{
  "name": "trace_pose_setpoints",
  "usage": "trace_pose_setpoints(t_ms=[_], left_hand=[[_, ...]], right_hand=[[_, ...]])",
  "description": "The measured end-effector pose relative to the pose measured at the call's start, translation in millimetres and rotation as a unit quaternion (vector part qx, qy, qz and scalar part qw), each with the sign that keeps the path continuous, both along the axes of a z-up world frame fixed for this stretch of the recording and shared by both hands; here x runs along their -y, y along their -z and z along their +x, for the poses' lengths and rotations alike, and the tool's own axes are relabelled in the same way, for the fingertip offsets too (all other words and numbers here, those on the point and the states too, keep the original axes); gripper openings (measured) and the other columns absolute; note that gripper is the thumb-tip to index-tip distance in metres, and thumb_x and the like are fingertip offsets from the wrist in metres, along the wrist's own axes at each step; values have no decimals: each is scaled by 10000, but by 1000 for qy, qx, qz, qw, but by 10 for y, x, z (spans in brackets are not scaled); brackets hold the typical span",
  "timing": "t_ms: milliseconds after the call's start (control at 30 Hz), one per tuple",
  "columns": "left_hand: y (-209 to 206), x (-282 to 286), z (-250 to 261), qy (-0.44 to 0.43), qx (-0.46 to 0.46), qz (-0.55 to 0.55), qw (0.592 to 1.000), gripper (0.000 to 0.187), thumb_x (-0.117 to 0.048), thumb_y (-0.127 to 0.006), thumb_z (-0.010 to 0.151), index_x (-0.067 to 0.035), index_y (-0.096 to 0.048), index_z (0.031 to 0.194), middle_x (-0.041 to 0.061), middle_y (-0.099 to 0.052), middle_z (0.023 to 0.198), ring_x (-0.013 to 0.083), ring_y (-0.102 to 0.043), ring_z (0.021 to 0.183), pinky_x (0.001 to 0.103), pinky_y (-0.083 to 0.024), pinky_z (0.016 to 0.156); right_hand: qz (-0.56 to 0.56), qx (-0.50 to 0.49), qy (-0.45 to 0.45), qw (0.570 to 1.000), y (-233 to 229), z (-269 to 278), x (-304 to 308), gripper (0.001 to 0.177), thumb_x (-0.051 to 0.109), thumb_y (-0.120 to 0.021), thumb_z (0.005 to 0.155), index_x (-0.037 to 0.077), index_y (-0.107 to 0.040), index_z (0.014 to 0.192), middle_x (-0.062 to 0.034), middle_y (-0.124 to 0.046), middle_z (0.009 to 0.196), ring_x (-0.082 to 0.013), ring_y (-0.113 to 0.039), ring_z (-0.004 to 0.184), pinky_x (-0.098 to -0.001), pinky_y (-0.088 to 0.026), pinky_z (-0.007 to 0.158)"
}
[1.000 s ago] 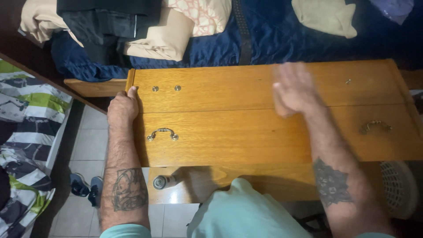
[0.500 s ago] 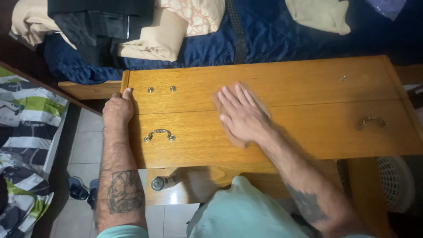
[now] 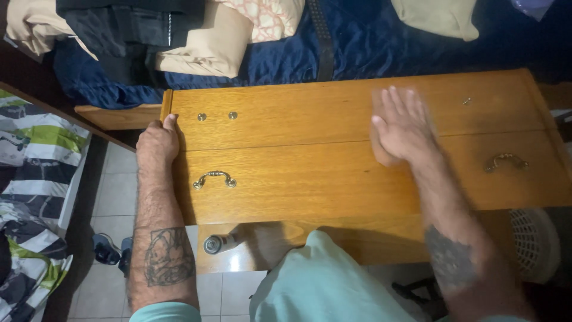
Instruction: Sand the surface of a wooden dresser using sandpaper after applying a spray.
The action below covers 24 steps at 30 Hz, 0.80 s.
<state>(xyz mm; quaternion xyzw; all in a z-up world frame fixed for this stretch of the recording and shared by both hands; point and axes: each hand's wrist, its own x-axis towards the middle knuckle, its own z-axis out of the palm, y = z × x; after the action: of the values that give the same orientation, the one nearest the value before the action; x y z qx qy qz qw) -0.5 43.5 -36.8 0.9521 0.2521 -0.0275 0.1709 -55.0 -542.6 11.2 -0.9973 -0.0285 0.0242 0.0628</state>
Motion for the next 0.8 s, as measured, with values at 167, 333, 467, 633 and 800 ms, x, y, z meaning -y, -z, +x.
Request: trace_pose_setpoints(t_ms=[167,333,467,633,800], left_hand=[[-32,19,-25,-5,5,-11,1000,741,-719,-320,1096,-117,-613,1414,298,-680,1234,483,-619,1217,596,-492,1011],[-266,148,-149,9,-8,-20,1000,754,-711,-294,1101,-102,-594,1428,306,-662,1269,484,-600,1245,592,-479,1027],[-104,76,-82,-5,4,-19,1000,720,-697,-328,1098,-112,-615,1405,298,-679,1237,485,-618,1220,600,-492,1013],[-60,36,-58,-8,16,-21,1000,710,-692,-346,1086,-112,-627,1384,303,-687,1213,482,-628,1205,600,-501,1002],[-34,27,-51,-11,16,-23,1000,701,-689,-350,1080,-122,-621,1391,289,-688,1211,472,-635,1202,587,-507,1002]], right_hand=[[-37,-20,-84,996,-220,200,-999,706,497,-284,1073,148,-165,1674,-97,-134,1740,-478,-117,1558,-588,-113,1263],[26,174,-249,952,-184,-345,-1648,652,382,-564,995,103,-459,1574,-133,-421,1629,-455,-363,1478,-566,-277,1215],[32,76,-295,952,-454,-906,-1550,720,443,-521,988,174,-330,1628,-47,-304,1690,-391,-244,1540,-494,-173,1268],[12,52,-235,970,-561,-1020,-920,688,385,-526,992,122,-372,1609,-143,-345,1659,-495,-335,1462,-601,-277,1189],[-17,84,-121,989,-133,-397,-417,711,400,-496,1014,107,-342,1644,-151,-335,1683,-538,-325,1470,-622,-295,1195]])
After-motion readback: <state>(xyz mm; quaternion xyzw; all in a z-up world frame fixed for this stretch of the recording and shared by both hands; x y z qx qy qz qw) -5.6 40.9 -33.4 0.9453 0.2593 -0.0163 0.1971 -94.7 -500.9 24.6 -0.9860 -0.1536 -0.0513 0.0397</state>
